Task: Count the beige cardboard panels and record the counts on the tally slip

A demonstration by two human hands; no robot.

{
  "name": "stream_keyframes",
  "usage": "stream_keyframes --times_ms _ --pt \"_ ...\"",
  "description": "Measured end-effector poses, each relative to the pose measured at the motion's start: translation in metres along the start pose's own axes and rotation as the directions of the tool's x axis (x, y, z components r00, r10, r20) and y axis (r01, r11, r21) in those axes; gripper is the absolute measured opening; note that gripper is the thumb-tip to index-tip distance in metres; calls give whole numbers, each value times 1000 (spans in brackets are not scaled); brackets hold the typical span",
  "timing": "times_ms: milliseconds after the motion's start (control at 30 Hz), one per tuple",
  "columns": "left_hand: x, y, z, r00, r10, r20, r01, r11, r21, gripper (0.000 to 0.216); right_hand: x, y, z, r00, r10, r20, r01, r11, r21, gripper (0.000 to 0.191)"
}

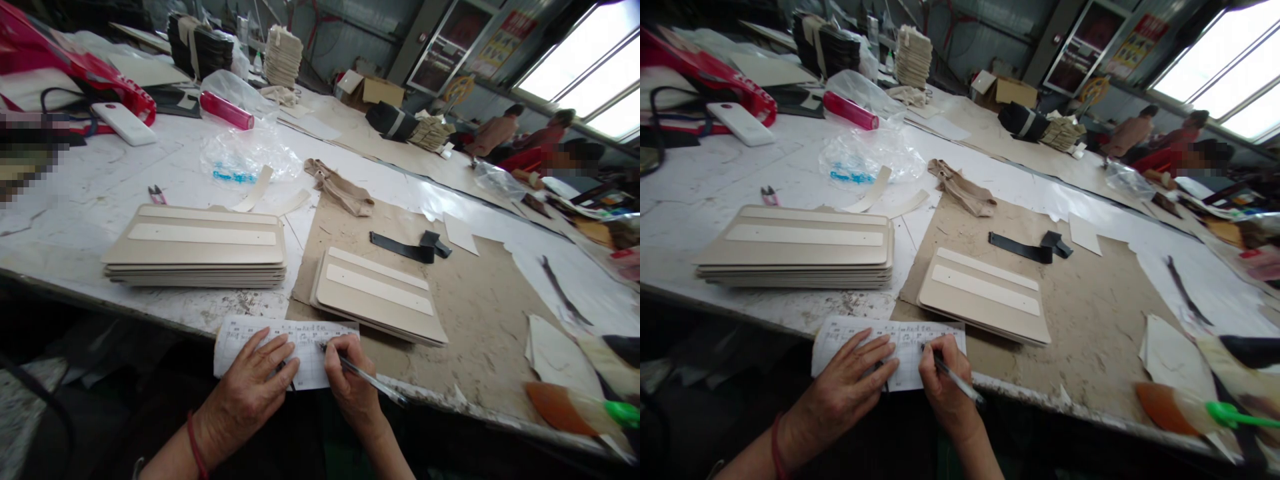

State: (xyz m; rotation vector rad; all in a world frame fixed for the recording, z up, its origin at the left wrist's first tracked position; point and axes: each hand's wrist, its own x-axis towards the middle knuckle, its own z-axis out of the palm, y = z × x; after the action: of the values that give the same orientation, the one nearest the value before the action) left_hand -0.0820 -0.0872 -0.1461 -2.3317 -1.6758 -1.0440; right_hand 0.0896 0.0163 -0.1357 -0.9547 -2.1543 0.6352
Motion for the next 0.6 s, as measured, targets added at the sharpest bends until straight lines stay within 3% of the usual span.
stream_keyframes --times_ms 600 --pt "-1 -1 5 999 -8 -48 7 1000 -21 29 2 -2 2 1000 -9 10 10 999 -39 13"
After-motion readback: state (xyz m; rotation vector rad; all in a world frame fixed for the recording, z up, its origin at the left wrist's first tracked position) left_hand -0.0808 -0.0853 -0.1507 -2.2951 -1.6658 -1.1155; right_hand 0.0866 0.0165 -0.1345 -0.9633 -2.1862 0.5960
